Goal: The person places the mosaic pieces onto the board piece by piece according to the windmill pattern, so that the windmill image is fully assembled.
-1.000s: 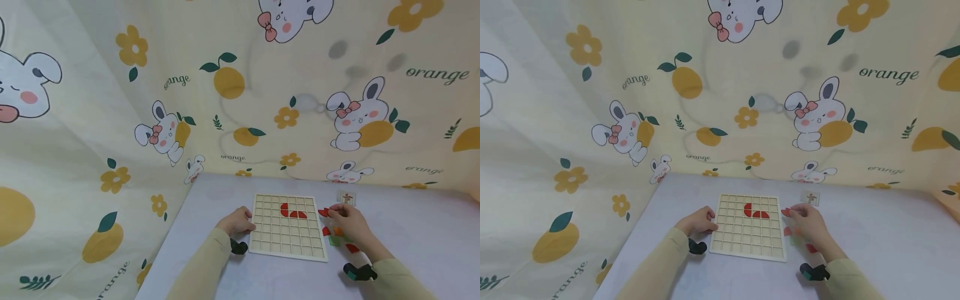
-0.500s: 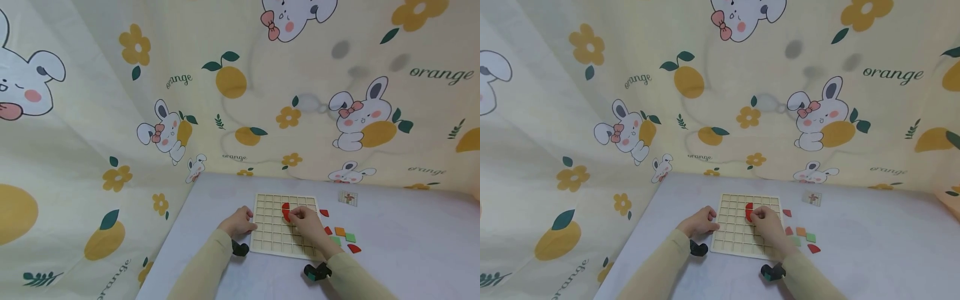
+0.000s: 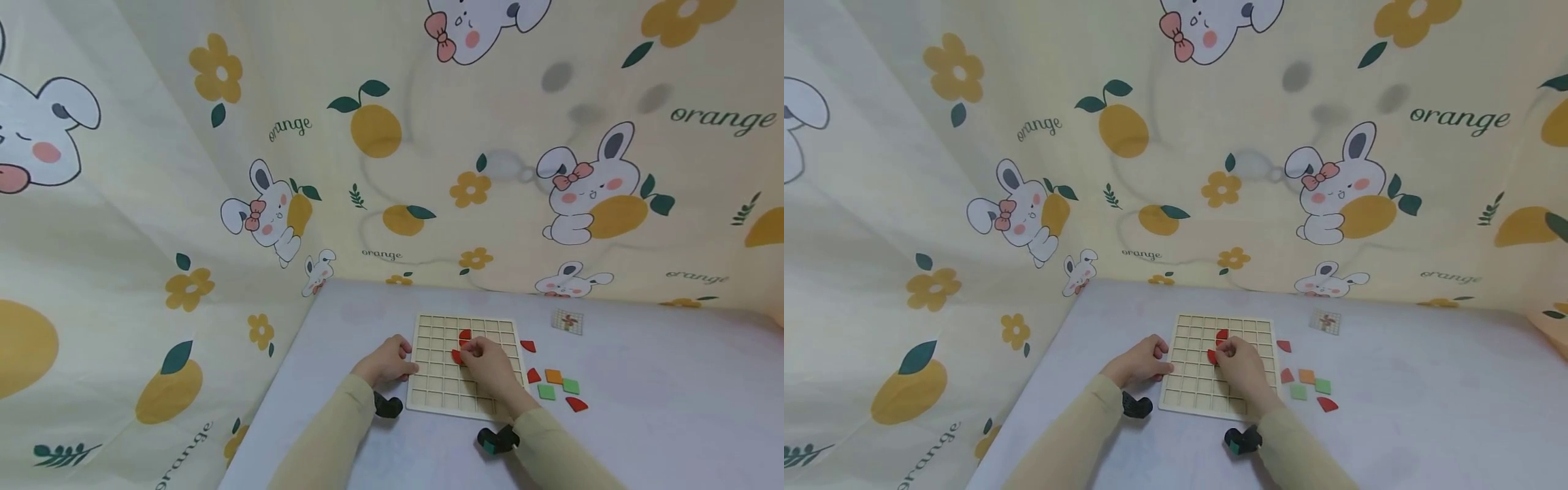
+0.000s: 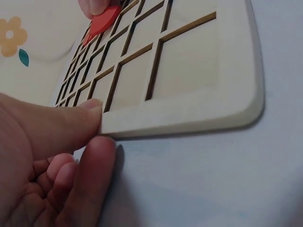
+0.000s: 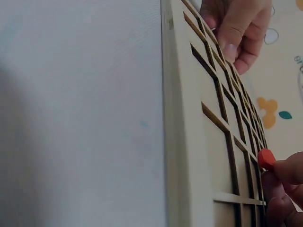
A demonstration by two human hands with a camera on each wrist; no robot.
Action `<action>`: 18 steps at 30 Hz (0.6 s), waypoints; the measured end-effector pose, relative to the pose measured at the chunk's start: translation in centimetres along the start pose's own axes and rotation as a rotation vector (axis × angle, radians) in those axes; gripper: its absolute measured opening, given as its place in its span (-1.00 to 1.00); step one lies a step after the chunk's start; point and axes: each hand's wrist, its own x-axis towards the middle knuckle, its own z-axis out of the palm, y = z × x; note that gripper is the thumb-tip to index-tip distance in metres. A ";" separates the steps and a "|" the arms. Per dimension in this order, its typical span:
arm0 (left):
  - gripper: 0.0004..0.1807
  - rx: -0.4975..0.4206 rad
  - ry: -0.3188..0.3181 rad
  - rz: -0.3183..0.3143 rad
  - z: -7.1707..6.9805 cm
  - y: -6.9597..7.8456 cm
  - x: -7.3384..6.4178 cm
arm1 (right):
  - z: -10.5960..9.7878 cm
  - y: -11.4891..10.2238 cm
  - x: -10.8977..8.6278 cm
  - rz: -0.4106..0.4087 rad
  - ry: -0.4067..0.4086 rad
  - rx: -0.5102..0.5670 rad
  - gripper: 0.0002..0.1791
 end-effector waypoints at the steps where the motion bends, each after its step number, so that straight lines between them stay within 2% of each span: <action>1: -0.57 -0.004 -0.003 0.004 -0.1 0.0 0.0 | 0.1 -0.1 0.0 0.005 0.003 -0.006 -0.85; 11: -0.61 -0.013 0.000 0.021 -0.4 -0.1 -0.2 | 0.4 -0.5 -0.3 -0.003 0.013 -0.011 -0.86; 18: -0.60 -0.038 -0.022 0.051 -0.1 -0.2 -0.2 | 0.4 -0.2 -0.7 -0.041 -0.005 -0.050 -0.75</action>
